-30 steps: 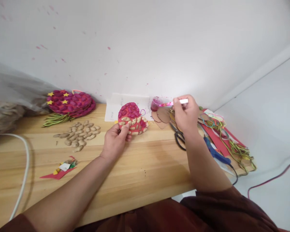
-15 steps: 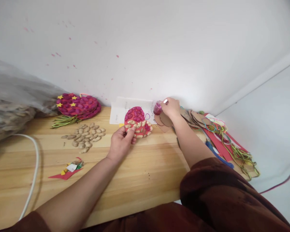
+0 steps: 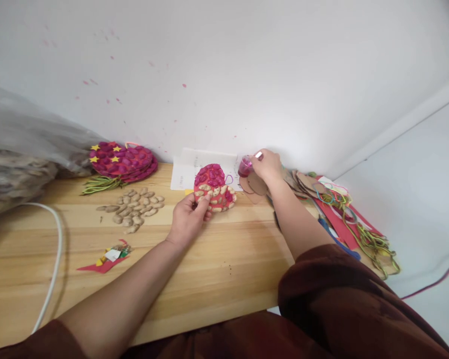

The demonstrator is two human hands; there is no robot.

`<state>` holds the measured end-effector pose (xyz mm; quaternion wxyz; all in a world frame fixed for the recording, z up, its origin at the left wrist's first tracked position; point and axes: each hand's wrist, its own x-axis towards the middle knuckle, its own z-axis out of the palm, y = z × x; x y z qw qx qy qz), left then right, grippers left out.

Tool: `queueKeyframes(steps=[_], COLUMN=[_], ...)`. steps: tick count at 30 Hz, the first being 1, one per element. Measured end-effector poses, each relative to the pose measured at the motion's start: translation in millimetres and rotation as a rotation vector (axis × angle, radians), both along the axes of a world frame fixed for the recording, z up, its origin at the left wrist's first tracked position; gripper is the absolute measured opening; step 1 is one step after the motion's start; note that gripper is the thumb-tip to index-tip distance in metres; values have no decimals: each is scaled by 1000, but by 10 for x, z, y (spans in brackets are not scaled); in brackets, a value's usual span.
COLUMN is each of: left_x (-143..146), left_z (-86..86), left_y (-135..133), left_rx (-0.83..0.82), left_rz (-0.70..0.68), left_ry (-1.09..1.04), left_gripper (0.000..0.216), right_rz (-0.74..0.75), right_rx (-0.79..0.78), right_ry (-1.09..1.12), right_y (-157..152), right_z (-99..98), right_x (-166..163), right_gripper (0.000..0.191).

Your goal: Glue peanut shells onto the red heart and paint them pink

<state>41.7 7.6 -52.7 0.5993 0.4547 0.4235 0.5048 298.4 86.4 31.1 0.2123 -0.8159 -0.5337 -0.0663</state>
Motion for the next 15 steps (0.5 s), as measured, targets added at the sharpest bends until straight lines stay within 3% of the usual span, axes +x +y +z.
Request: queueKeyframes(steps=[11,15], left_x=[5,6], left_z=[43,55], left_y=[-5,-8], left_rx=[-15,-23], left_rz=[7,15], left_ry=[-24,-39], left_gripper=[42,40], right_rz=[12,45], right_rx=[89,280], right_ry=[18,59], right_y=[-118,-222], right_z=[25,32], right_x=[7,24], right_gripper=[25,21])
